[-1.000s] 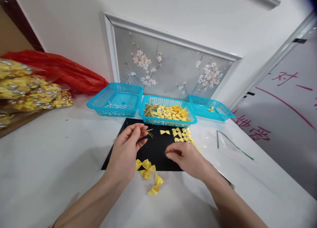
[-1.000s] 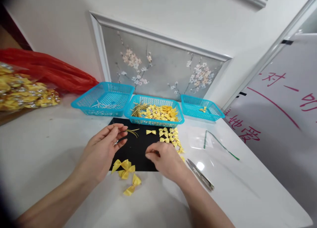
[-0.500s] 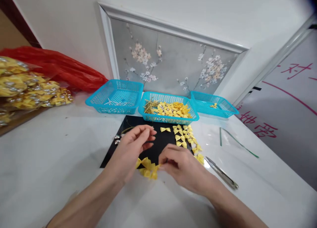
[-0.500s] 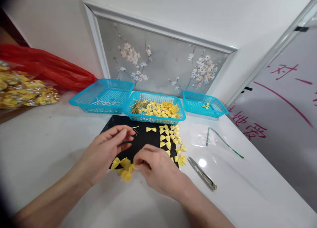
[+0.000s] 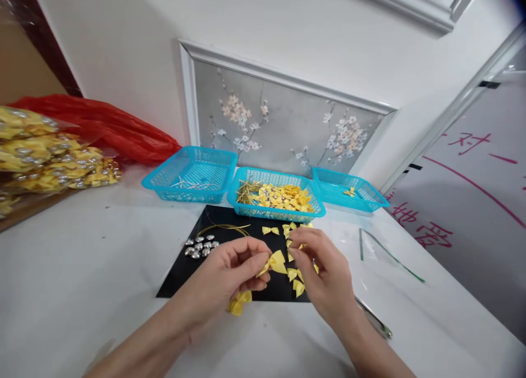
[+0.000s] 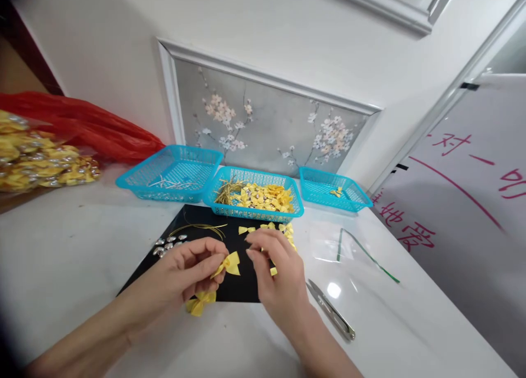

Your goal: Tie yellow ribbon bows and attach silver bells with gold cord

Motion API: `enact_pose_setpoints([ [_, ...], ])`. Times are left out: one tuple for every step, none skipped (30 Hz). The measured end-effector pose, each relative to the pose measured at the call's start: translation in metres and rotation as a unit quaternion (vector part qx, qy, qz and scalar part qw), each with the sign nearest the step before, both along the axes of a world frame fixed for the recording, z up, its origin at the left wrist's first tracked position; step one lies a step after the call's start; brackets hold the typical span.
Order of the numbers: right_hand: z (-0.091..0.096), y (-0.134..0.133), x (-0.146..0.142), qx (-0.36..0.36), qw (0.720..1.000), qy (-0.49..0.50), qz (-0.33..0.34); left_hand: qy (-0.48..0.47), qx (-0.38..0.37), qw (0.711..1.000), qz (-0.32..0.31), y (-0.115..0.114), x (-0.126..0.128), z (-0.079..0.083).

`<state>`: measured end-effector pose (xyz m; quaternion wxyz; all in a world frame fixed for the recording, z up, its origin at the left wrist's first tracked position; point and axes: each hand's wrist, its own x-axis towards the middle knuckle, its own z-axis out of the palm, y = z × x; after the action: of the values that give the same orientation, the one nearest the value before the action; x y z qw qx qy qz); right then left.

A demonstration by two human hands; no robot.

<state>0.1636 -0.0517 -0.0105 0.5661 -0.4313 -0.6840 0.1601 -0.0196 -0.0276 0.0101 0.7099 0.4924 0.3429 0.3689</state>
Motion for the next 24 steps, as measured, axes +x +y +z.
enact_pose_setpoints([
  [0.002,0.001,-0.001,-0.077,0.995,0.051,0.024,0.021,0.024,0.999,0.017,0.0,0.0,-0.001],
  [0.005,0.001,-0.002,-0.146,0.983,0.093,0.055,0.041,0.05,0.997,0.037,0.001,0.001,-0.001],
  [0.007,0.002,-0.003,-0.2,0.969,0.121,0.085,0.059,0.077,0.994,0.058,0.001,0.002,-0.001],
  [0.009,0.002,-0.004,-0.236,0.956,0.135,0.108,0.075,0.104,0.989,0.076,0.001,0.003,-0.001],
  [0.01,0.002,-0.005,-0.257,0.949,0.137,0.123,0.088,0.129,0.984,0.089,0.001,0.004,-0.001],
  [0.01,0.002,-0.006,-0.267,0.945,0.136,0.128,0.097,0.149,0.979,0.097,0.001,0.004,-0.001],
  [0.01,0.002,-0.007,-0.271,0.945,0.133,0.129,0.104,0.163,0.976,0.097,0.001,0.005,-0.001],
  [0.01,0.001,-0.008,-0.274,0.944,0.13,0.128,0.105,0.169,0.976,0.092,0.0,0.005,-0.001],
  [0.009,0.0,-0.009,-0.275,0.944,0.129,0.128,0.102,0.167,0.977,0.083,0.0,0.005,-0.001],
  [0.009,0.0,-0.009,-0.275,0.944,0.129,0.13,0.095,0.16,0.98,0.074,0.0,0.005,-0.001],
  [0.009,-0.001,-0.01,-0.274,0.944,0.131,0.13,0.086,0.153,0.982,0.07,0.001,0.005,-0.001],
  [0.009,-0.002,-0.01,-0.275,0.943,0.134,0.131,0.079,0.147,0.983,0.071,0.001,0.004,-0.001],
  [0.01,-0.002,-0.009,-0.277,0.942,0.139,0.131,0.073,0.144,0.984,0.074,0.001,0.003,-0.001],
  [0.01,-0.003,-0.009,-0.279,0.94,0.144,0.13,0.071,0.143,0.984,0.078,0.001,0.002,-0.001],
  [0.011,-0.003,-0.008,-0.281,0.94,0.148,0.128,0.072,0.145,0.984,0.079,0.001,0.001,-0.001],
  [0.011,-0.003,-0.008,-0.281,0.94,0.149,0.125,0.077,0.148,0.983,0.079,0.001,0.001,0.0],
  [0.011,-0.003,-0.007,-0.281,0.94,0.148,0.122,0.084,0.151,0.982,0.076,0.001,0.001,0.001],
  [0.011,-0.002,-0.007,-0.28,0.942,0.145,0.118,0.092,0.152,0.981,0.073,0.001,0.001,0.001],
  [0.01,-0.002,-0.008,-0.279,0.943,0.142,0.115,0.099,0.153,0.981,0.07,0.001,0.001,0.001],
  [0.009,-0.002,-0.008,-0.278,0.943,0.142,0.112,0.105,0.153,0.98,0.068,0.001,0.001,0.001],
  [0.008,-0.002,-0.009,-0.279,0.943,0.146,0.109,0.109,0.154,0.98,0.067,0.002,0.002,0.001],
  [0.007,-0.002,-0.01,-0.281,0.941,0.154,0.107,0.113,0.155,0.979,0.067,0.002,0.002,0.0],
  [0.006,-0.002,-0.011,-0.284,0.939,0.164,0.107,0.116,0.157,0.979,0.066,0.002,0.003,-0.001],
  [0.005,-0.001,-0.012,-0.289,0.935,0.173,0.111,0.117,0.159,0.978,0.066,0.003,0.003,-0.001],
])
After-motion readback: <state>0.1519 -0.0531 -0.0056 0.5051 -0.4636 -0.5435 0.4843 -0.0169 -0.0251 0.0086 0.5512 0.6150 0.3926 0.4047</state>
